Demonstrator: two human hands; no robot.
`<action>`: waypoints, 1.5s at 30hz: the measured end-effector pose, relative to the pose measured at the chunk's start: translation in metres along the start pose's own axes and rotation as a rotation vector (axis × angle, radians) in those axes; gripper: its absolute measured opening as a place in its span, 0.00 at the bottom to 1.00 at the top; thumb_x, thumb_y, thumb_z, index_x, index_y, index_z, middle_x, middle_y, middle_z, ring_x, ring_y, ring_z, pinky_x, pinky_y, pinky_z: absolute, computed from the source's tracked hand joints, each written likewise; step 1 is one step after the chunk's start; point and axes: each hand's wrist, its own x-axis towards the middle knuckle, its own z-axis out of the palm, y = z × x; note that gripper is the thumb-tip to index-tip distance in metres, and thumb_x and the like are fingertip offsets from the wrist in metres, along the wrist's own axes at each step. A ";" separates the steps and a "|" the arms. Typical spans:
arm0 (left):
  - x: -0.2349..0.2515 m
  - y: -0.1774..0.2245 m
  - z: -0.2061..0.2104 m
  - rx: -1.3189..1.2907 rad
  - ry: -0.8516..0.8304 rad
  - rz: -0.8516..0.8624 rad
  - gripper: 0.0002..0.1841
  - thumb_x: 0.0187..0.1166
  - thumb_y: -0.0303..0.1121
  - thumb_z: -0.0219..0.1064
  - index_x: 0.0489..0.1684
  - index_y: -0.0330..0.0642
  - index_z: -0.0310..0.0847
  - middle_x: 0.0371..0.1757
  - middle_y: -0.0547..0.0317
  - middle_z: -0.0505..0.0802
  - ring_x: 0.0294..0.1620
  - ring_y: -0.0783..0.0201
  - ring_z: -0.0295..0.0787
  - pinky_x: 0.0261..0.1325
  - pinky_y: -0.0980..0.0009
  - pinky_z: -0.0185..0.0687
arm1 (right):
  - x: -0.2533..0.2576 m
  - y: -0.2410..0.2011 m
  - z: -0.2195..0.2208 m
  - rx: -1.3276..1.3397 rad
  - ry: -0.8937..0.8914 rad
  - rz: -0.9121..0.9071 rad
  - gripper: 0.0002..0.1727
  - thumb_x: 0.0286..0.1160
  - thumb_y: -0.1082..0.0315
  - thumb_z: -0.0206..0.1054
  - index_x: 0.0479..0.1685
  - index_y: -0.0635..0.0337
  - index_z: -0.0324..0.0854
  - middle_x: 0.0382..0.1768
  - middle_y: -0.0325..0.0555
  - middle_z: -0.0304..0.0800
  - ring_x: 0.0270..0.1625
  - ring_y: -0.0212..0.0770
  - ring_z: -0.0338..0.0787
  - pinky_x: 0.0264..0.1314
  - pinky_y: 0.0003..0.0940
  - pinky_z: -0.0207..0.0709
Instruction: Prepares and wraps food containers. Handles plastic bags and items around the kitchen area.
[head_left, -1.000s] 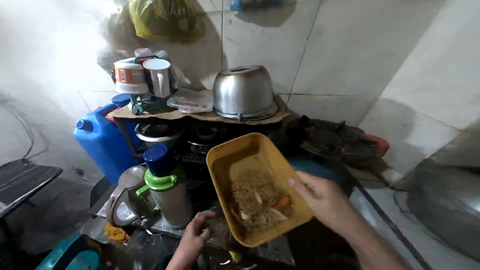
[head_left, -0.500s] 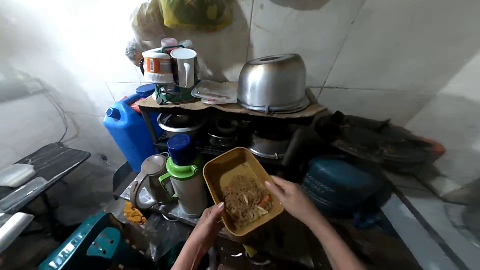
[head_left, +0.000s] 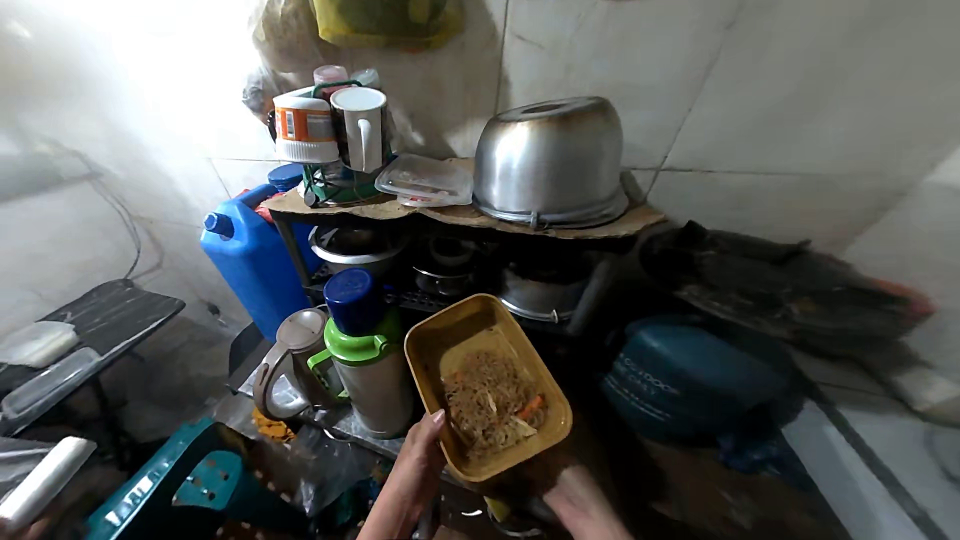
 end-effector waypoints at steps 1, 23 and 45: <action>0.001 -0.001 0.000 0.008 0.021 0.013 0.38 0.72 0.51 0.68 0.75 0.31 0.66 0.59 0.48 0.91 0.60 0.60 0.90 0.66 0.60 0.86 | 0.001 -0.003 0.002 0.060 -0.004 0.025 0.11 0.85 0.79 0.49 0.58 0.64 0.72 0.36 0.45 0.86 0.35 0.36 0.88 0.38 0.32 0.86; -0.001 -0.028 -0.007 0.093 0.161 0.069 0.39 0.75 0.53 0.66 0.80 0.32 0.65 0.71 0.46 0.83 0.68 0.58 0.84 0.69 0.57 0.84 | 0.018 -0.033 -0.028 -0.261 -0.368 0.058 0.34 0.91 0.43 0.27 0.74 0.58 0.66 0.50 0.46 0.92 0.43 0.40 0.94 0.39 0.37 0.90; -0.002 -0.038 -0.017 0.427 0.286 0.050 0.08 0.80 0.26 0.65 0.48 0.31 0.84 0.40 0.55 0.91 0.39 0.68 0.88 0.50 0.69 0.87 | 0.009 -0.014 -0.013 -0.206 -0.073 -0.094 0.23 0.92 0.56 0.46 0.72 0.63 0.69 0.48 0.47 0.89 0.44 0.35 0.93 0.41 0.31 0.89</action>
